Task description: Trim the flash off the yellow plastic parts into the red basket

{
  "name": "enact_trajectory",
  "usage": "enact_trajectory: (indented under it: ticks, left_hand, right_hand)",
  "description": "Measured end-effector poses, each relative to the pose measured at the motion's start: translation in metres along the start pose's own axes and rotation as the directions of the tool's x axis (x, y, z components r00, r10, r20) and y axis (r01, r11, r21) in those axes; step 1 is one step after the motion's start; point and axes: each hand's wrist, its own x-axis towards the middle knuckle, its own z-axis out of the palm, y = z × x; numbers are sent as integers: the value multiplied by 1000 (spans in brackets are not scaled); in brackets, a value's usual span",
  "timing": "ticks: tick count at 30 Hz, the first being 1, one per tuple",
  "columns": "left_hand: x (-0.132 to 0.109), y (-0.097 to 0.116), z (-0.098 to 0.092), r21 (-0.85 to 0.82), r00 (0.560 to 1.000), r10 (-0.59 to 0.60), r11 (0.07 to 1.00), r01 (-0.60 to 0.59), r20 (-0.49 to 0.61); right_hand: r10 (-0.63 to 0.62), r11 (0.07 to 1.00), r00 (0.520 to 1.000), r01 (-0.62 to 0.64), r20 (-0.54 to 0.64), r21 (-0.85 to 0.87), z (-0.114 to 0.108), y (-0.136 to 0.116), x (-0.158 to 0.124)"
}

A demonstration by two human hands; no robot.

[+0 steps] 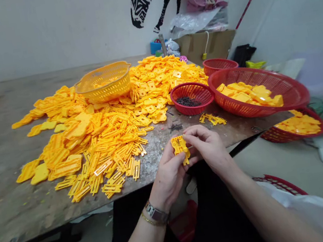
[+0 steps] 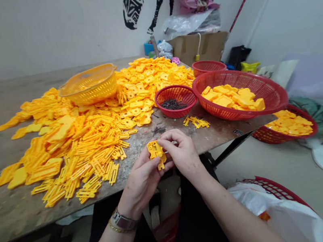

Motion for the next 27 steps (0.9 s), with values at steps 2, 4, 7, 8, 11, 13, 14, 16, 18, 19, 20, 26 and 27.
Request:
enact_trajectory:
  ticks: [2, 4, 7, 8, 11, 13, 14, 16, 18, 19, 20, 26, 27]
  left_hand:
    - [2, -1, 1, -7, 1000, 5, 1000, -5, 1]
    - [3, -2, 1, 2, 1000, 3, 1000, -3, -9]
    - [4, -4, -1, 18, 1000, 2, 1000, -2, -17]
    - [5, -4, -1, 20, 1000, 4, 1000, -4, -17]
    - [6, -6, -2, 10, 999, 15, 1000, -14, -30]
    - [7, -7, -3, -6, 999, 21, 1000, -22, -45]
    - [8, -8, -3, -13, 998, 24, 1000, -25, -53]
    - [9, -8, -3, -21, 997, 26, 999, -28, -68]
    - [9, -9, -3, -23, 997, 28, 999, -30, -78]
    - [9, -9, -3, -21, 996, 28, 999, -30, -81]
    - [10, -8, -2, -19, 996, 29, 999, -31, -83]
    - [11, -8, 0, -6, 995, 34, 999, -34, -93]
    - [12, -8, 0, -5, 995, 37, 999, -37, -96]
  right_hand:
    - [-7, 1000, 1000, 7, -12, -20, 1, 1, 1]
    - [-22, 999, 1000, 22, -20, -24, 2, 2, 2]
    - [-32, 999, 999, 32, -25, -31, 4, 5, 3]
    - [-30, 999, 999, 29, -26, -38, 4, 6, 3]
    - [-5, 998, 1000, 3, -24, -59, 6, 7, 1]
    - [19, 997, 1000, -21, -20, -70, 8, 7, 0]
    - [27, 997, 999, -28, -20, -75, 8, 7, -1]
    - [35, 996, 999, -37, -19, -81, 9, 7, -1]
    - [37, 996, 999, -39, -20, -82, 10, 7, -1]
    - [39, 996, 999, -40, -20, -81, 10, 8, -1]
    - [42, 996, 999, -44, -20, -81, 11, 8, -1]
    - [39, 996, 998, -42, -43, -76, 11, 8, 0]
    - [36, 996, 998, -39, -49, -77, 11, 8, -1]
